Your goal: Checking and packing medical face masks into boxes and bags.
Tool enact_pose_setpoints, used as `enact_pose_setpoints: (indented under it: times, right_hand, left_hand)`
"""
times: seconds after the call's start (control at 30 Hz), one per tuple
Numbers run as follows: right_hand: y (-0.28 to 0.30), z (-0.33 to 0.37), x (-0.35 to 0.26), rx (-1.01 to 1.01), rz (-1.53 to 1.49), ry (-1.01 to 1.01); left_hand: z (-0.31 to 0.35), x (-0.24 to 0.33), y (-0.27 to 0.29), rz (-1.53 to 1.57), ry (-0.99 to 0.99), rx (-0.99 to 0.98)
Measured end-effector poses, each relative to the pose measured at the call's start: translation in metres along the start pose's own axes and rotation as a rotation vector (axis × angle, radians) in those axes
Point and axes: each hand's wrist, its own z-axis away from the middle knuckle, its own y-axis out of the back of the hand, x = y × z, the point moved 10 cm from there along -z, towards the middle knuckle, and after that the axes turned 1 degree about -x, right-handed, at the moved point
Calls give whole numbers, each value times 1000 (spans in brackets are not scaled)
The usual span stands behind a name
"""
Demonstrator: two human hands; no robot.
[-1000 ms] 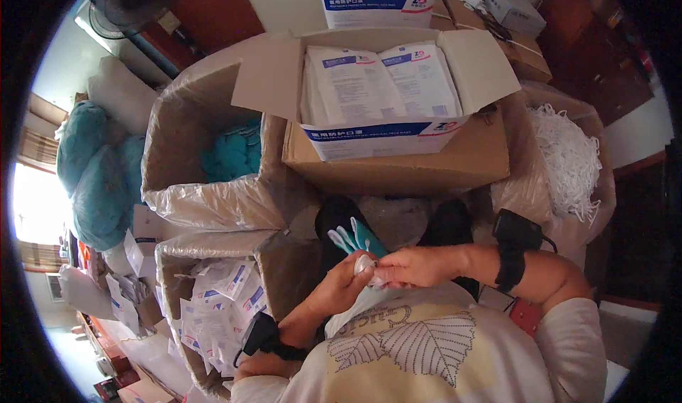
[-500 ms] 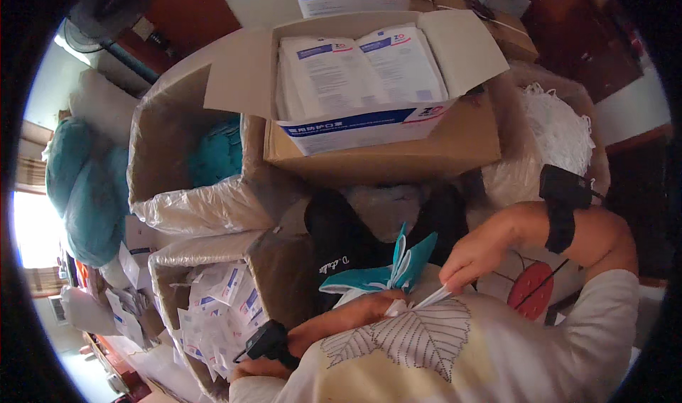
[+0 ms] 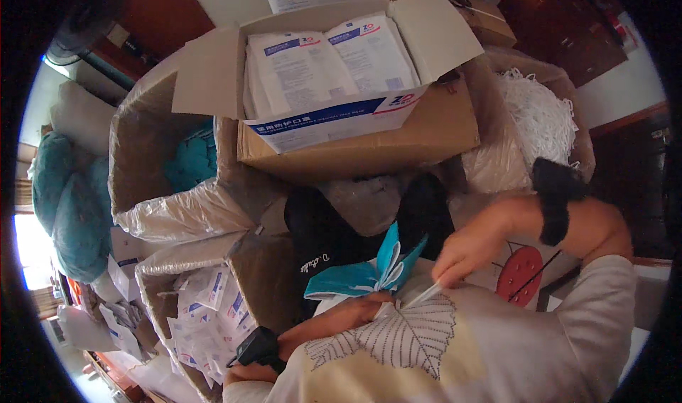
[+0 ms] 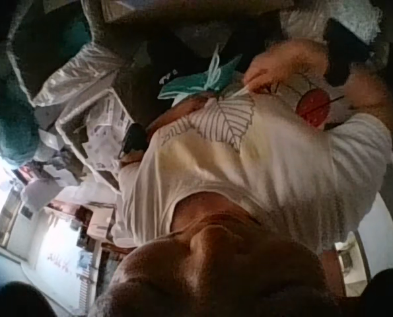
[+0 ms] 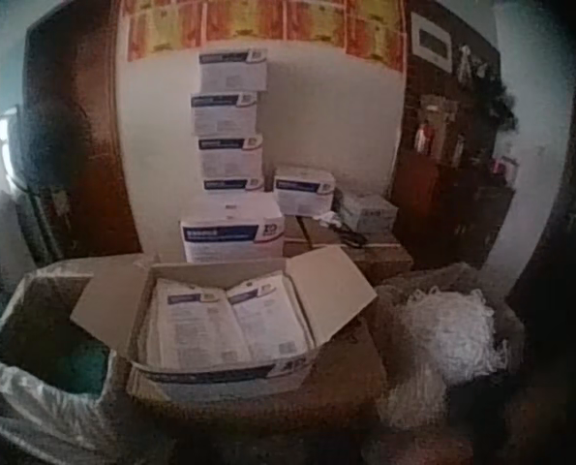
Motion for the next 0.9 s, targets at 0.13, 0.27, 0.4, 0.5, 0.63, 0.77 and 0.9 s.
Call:
enact_pose_setpoints:
  times: [0.13,0.27,0.4,0.5,0.63,0.77,0.9]
  right_hand:
    - [-8,-40,-6,45,54,87]
    - [-13,-60,-2,50,4,54]
    - [-4,-50,-12,68,91,97]
    - [-2,-27,6,12,120,105]
    - [-6,2,16,-21,-87,-51]
    - [-9,14,31,42,-151,-127]
    - [-14,16,31,18,-121,-84]
  left_hand:
    - [-1,1,-2,-14,-3,-8]
    - [-7,0,-2,-22,-10,-4]
    - [-13,1,-4,-33,-20,-10]
    - [-14,0,-3,-28,-28,-12]
    - [-17,0,-6,-31,-35,-12]
    - [-15,0,-4,-26,-39,-19]
    - [-7,2,-1,-21,-30,-3]
